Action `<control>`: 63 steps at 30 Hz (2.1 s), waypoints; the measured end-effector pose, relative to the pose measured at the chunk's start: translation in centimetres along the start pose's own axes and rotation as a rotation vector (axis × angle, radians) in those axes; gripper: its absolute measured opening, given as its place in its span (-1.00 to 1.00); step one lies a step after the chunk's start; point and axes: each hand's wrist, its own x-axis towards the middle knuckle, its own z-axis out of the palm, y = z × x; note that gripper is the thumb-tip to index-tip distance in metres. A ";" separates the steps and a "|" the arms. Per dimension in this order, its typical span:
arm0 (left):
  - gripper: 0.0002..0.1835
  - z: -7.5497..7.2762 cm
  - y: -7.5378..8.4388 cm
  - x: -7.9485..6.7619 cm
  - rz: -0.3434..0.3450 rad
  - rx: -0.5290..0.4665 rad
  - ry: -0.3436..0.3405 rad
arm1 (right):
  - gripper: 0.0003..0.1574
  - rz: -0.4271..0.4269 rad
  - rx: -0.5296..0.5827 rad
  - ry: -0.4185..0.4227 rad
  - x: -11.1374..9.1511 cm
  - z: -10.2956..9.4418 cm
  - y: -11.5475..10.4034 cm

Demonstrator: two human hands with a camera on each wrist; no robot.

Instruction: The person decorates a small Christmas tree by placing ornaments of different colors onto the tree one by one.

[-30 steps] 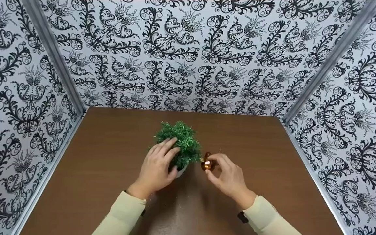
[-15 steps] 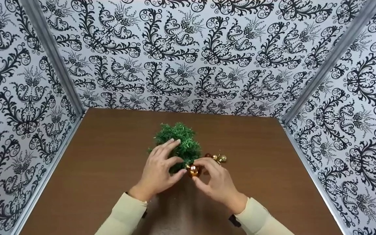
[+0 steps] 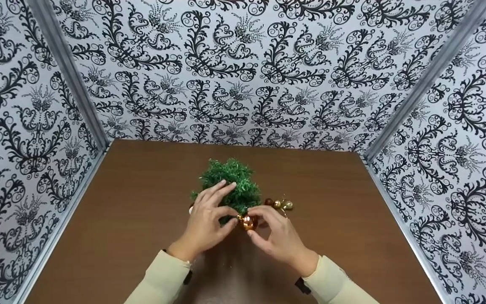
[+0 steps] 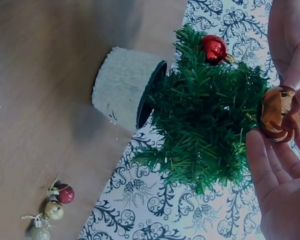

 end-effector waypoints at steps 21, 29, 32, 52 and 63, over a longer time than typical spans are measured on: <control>-0.90 0.0 0.1 -0.1 0.028 0.100 0.157 | -0.48 0.140 -0.082 -0.037 -0.9 2.9 0.3; -0.90 -0.3 0.1 -0.1 0.015 0.108 0.101 | -0.68 0.004 -0.209 0.200 0.4 3.6 0.0; -0.91 -0.4 0.1 -0.2 0.007 0.109 0.092 | -0.74 -0.039 -0.238 0.221 1.2 3.8 -0.1; -0.93 -0.5 0.2 -0.1 0.027 0.077 0.078 | -0.95 -0.045 -0.197 0.194 2.4 4.0 -0.4; -0.90 -0.8 0.1 0.1 0.037 0.176 0.069 | -0.96 -0.049 -0.182 0.253 2.6 4.1 -0.2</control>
